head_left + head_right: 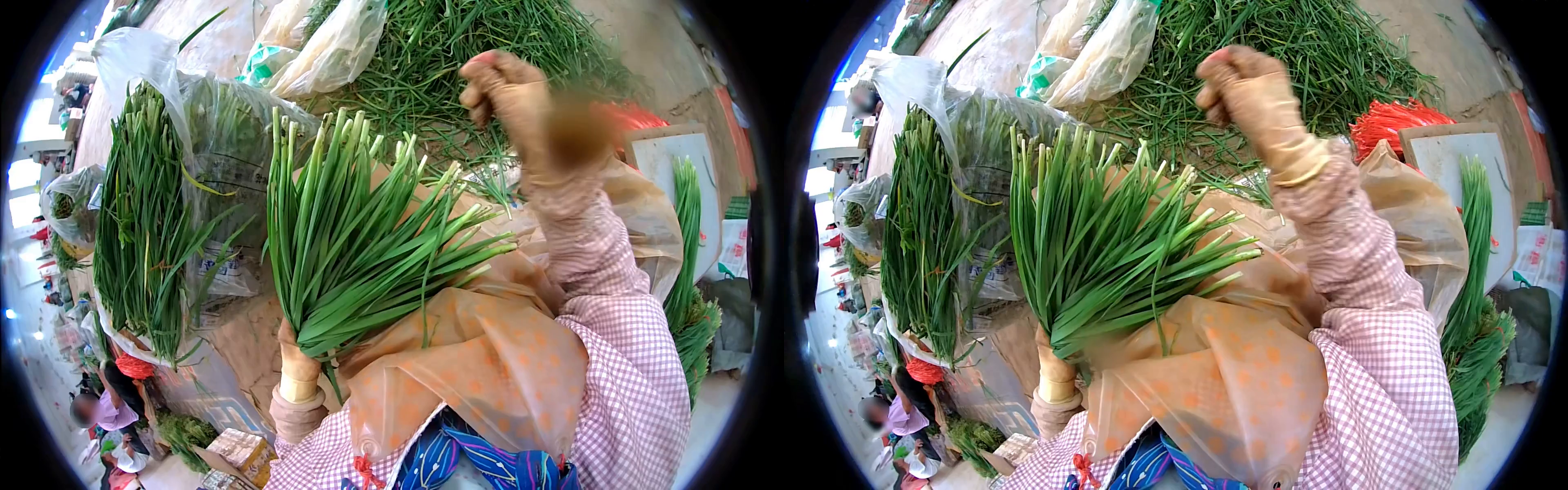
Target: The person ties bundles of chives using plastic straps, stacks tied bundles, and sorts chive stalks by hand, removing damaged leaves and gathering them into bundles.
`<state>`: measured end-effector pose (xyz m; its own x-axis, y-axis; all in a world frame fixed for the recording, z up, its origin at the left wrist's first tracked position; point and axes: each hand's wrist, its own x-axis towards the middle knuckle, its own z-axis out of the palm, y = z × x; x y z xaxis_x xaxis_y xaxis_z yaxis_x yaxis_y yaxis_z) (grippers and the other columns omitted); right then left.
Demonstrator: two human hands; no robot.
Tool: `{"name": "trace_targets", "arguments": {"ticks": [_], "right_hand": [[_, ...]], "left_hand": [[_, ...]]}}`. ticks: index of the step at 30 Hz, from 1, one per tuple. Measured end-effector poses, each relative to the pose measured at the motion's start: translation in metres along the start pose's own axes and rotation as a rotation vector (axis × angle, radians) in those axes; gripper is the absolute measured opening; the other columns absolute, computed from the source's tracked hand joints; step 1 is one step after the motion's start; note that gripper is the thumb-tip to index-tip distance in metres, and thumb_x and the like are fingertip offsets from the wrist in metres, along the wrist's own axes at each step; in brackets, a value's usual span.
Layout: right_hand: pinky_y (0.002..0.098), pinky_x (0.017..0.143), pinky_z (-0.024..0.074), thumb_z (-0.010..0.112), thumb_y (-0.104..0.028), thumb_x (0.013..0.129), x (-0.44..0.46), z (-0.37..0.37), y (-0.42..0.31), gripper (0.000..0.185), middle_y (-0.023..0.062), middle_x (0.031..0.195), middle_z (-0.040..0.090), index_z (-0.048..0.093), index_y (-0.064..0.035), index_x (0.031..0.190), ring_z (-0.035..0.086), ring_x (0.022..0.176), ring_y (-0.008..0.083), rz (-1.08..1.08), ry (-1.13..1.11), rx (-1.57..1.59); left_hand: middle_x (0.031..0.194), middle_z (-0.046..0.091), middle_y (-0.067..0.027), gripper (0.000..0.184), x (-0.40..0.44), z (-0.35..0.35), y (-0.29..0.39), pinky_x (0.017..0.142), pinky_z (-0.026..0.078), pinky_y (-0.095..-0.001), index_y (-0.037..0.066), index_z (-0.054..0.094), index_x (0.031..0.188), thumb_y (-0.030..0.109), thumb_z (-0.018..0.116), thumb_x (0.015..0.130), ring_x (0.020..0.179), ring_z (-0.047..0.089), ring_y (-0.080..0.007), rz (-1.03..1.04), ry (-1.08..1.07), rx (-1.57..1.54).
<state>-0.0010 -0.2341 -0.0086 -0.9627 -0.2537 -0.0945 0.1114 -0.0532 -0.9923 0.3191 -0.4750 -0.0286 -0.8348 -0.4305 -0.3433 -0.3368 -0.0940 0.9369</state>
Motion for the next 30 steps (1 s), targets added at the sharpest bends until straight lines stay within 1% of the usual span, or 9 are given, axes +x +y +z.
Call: {"name": "trace_targets", "arguments": {"ticks": [4, 7, 12, 14, 18, 21, 26, 28, 30], "right_hand": [[0.0264, 0.072, 0.0500, 0.065, -0.013, 0.086, -0.038, -0.019, -0.022, 0.020, 0.0067, 0.091, 0.066, 0.063, -0.0065, 0.105, 0.062, 0.083, 0.0154, -0.205, -0.370, -0.096], [0.0412, 0.090, 0.0442, 0.071, -0.013, 0.071, -0.063, -0.012, -0.037, 0.037, 0.0107, 0.109, 0.060, 0.065, -0.0147, 0.107, 0.056, 0.105, 0.0309, -0.788, -0.728, -0.812], [0.0356, 0.084, 0.0482, 0.065, -0.008, 0.079, -0.075, 0.005, 0.008, 0.025, 0.0056, 0.096, 0.065, 0.065, -0.0104, 0.104, 0.062, 0.092, 0.0226, -1.039, -0.571, -0.888], [0.0281, 0.071, 0.0517, 0.063, -0.012, 0.087, -0.080, 0.005, 0.010, 0.012, 0.0040, 0.083, 0.066, 0.066, -0.0081, 0.098, 0.063, 0.076, 0.0150, -0.351, -0.472, -0.111], [0.0258, 0.058, 0.0522, 0.061, -0.016, 0.091, -0.065, -0.005, 0.004, 0.017, 0.0033, 0.070, 0.064, 0.065, 0.0000, 0.093, 0.060, 0.062, 0.0115, -0.080, -0.193, 0.234], [0.0265, 0.051, 0.0515, 0.063, -0.020, 0.090, -0.029, -0.051, 0.018, 0.021, 0.0036, 0.066, 0.062, 0.065, 0.0008, 0.095, 0.058, 0.056, 0.0117, -0.011, 0.155, 0.207], [0.0277, 0.067, 0.0505, 0.069, -0.044, 0.083, -0.063, -0.037, -0.001, 0.066, 0.0073, 0.099, 0.066, 0.048, -0.0026, 0.130, 0.059, 0.077, 0.0125, 0.261, -0.277, -0.208], [0.0249, 0.062, 0.0477, 0.068, -0.038, 0.085, -0.066, -0.027, 0.003, 0.051, 0.0043, 0.087, 0.066, 0.055, -0.0047, 0.121, 0.057, 0.072, 0.0098, 0.456, -0.564, -0.062], [0.0232, 0.058, 0.0453, 0.067, -0.029, 0.087, -0.068, -0.011, 0.030, 0.029, 0.0009, 0.074, 0.061, 0.062, -0.0061, 0.104, 0.054, 0.065, 0.0078, 0.291, -0.472, -0.163]], "left_hand": [[0.116, 0.062, -0.0107, 0.040, 0.002, 0.000, -0.002, 0.086, 0.051, -0.0317, -0.001, 0.052, 0.124, 0.002, 0.061, 0.085, 0.099, 0.060, -0.0188, -0.020, -0.002, -0.035], [0.118, 0.061, -0.0113, 0.039, 0.006, 0.005, 0.005, 0.086, 0.051, -0.0322, -0.001, 0.051, 0.125, 0.000, 0.059, 0.087, 0.100, 0.060, -0.0201, -0.071, -0.021, -0.174], [0.122, 0.058, -0.0122, 0.042, 0.003, 0.003, 0.001, 0.088, 0.051, -0.0333, 0.000, 0.049, 0.129, 0.001, 0.058, 0.087, 0.103, 0.060, -0.0215, -0.047, -0.027, -0.140], [0.122, 0.058, -0.0128, 0.043, 0.001, 0.007, 0.005, 0.090, 0.050, -0.0342, 0.000, 0.048, 0.130, 0.002, 0.057, 0.088, 0.105, 0.059, -0.0223, -0.031, -0.029, -0.234], [0.123, 0.057, -0.0129, 0.043, 0.004, 0.002, -0.003, 0.091, 0.049, -0.0346, 0.000, 0.047, 0.130, 0.004, 0.057, 0.089, 0.107, 0.058, -0.0227, -0.163, -0.009, -0.499], [0.124, 0.056, -0.0147, 0.042, 0.003, -0.003, -0.010, 0.091, 0.050, -0.0353, -0.002, 0.047, 0.129, 0.008, 0.057, 0.090, 0.107, 0.058, -0.0242, -0.016, -0.034, -0.206], [0.124, 0.056, -0.0153, 0.042, 0.008, 0.001, -0.009, 0.089, 0.051, -0.0354, -0.002, 0.046, 0.129, 0.009, 0.056, 0.090, 0.107, 0.058, -0.0248, -0.017, -0.037, -0.169], [0.124, 0.056, -0.0156, 0.042, 0.009, 0.003, -0.008, 0.089, 0.051, -0.0354, -0.002, 0.046, 0.130, 0.010, 0.056, 0.090, 0.107, 0.058, -0.0251, -0.020, -0.046, -0.157], [0.124, 0.056, -0.0158, 0.042, 0.010, 0.004, -0.006, 0.088, 0.051, -0.0354, -0.002, 0.046, 0.130, 0.011, 0.056, 0.091, 0.106, 0.058, -0.0254, -0.021, -0.054, -0.146]]}}
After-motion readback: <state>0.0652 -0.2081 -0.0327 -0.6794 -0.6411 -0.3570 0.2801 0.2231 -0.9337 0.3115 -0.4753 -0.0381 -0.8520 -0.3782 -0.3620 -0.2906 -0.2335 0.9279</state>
